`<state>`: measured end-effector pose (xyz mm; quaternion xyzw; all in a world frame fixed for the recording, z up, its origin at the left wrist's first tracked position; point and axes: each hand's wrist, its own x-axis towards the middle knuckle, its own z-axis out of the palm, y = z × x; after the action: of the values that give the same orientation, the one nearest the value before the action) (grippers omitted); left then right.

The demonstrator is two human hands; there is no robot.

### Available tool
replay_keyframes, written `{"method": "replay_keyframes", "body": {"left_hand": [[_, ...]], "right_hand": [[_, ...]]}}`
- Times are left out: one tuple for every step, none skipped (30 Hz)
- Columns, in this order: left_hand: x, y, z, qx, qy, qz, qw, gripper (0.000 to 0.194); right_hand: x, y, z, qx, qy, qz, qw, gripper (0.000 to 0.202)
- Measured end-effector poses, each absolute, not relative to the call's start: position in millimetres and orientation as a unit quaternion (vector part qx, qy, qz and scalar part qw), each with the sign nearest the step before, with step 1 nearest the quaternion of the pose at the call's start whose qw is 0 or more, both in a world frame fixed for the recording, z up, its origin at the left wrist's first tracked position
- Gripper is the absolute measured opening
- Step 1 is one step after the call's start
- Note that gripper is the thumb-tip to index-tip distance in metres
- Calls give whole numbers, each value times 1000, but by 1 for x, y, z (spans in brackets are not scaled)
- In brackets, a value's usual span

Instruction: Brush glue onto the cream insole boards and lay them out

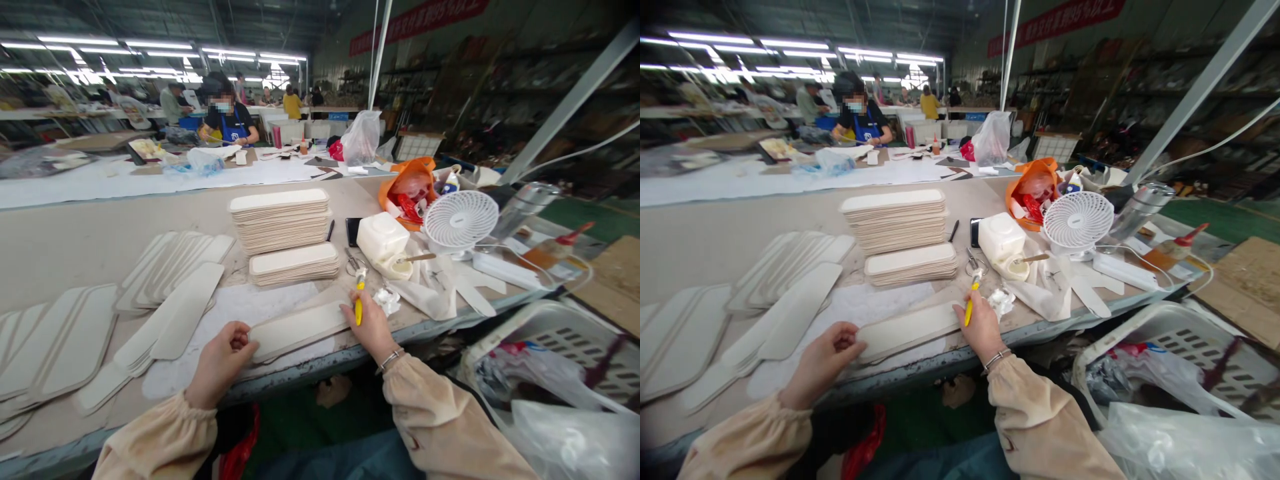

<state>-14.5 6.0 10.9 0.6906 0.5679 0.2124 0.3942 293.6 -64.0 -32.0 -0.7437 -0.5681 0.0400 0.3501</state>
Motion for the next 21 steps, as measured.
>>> {"method": "replay_keyframes", "body": {"left_hand": [[-14, 7, 10, 679, 560, 238, 409, 27], [-14, 7, 9, 666, 555, 263, 423, 26], [-13, 7, 9, 650, 551, 287, 438, 25], [-11, 7, 9, 629, 547, 312, 456, 25], [-9, 7, 9, 601, 543, 340, 478, 26], [-6, 6, 10, 569, 537, 368, 502, 27], [-3, 6, 12, 536, 529, 392, 529, 28], [0, 5, 14, 504, 517, 412, 556, 29], [2, 5, 15, 476, 502, 428, 581, 30], [4, 4, 17, 453, 485, 441, 604, 31], [6, 4, 19, 434, 468, 452, 623, 32], [6, 5, 20, 417, 452, 463, 638, 32], [6, 5, 22, 401, 439, 475, 648, 33], [6, 6, 22, 385, 430, 486, 657, 33], [5, 7, 22, 369, 422, 495, 664, 33], [5, 8, 22, 354, 415, 503, 670, 32], [4, 8, 22, 341, 410, 511, 675, 32], [3, 9, 21, 331, 404, 515, 680, 32], [3, 10, 20, 322, 398, 520, 684, 31], [2, 10, 19, 314, 393, 524, 687, 31], [2, 10, 18, 306, 388, 528, 691, 30]], "right_hand": [[294, -63, -32, -745, -562, 54, 355, 19], [294, -63, -31, -742, -559, 67, 362, 20], [293, -63, -31, -737, -559, 79, 373, 20], [293, -63, -31, -730, -556, 92, 387, 22], [293, -64, -32, -724, -551, 105, 402, 23], [293, -64, -32, -718, -545, 120, 417, 25], [292, -64, -32, -710, -538, 135, 434, 27], [292, -65, -33, -699, -532, 150, 453, 29], [292, -65, -34, -687, -527, 166, 472, 30], [291, -65, -34, -674, -523, 182, 489, 31], [290, -65, -35, -661, -518, 199, 505, 33], [289, -65, -35, -650, -509, 216, 521, 34], [288, -65, -35, -641, -499, 232, 535, 36], [286, -64, -34, -634, -488, 245, 547, 38], [285, -64, -33, -631, -477, 253, 557, 39], [283, -63, -32, -630, -467, 256, 565, 39], [281, -62, -31, -631, -458, 255, 571, 39], [279, -60, -30, -633, -452, 247, 578, 39], [277, -58, -28, -634, -446, 237, 585, 39], [275, -56, -27, -634, -440, 225, 595, 38], [274, -54, -26, -633, -434, 212, 605, 38]]}}
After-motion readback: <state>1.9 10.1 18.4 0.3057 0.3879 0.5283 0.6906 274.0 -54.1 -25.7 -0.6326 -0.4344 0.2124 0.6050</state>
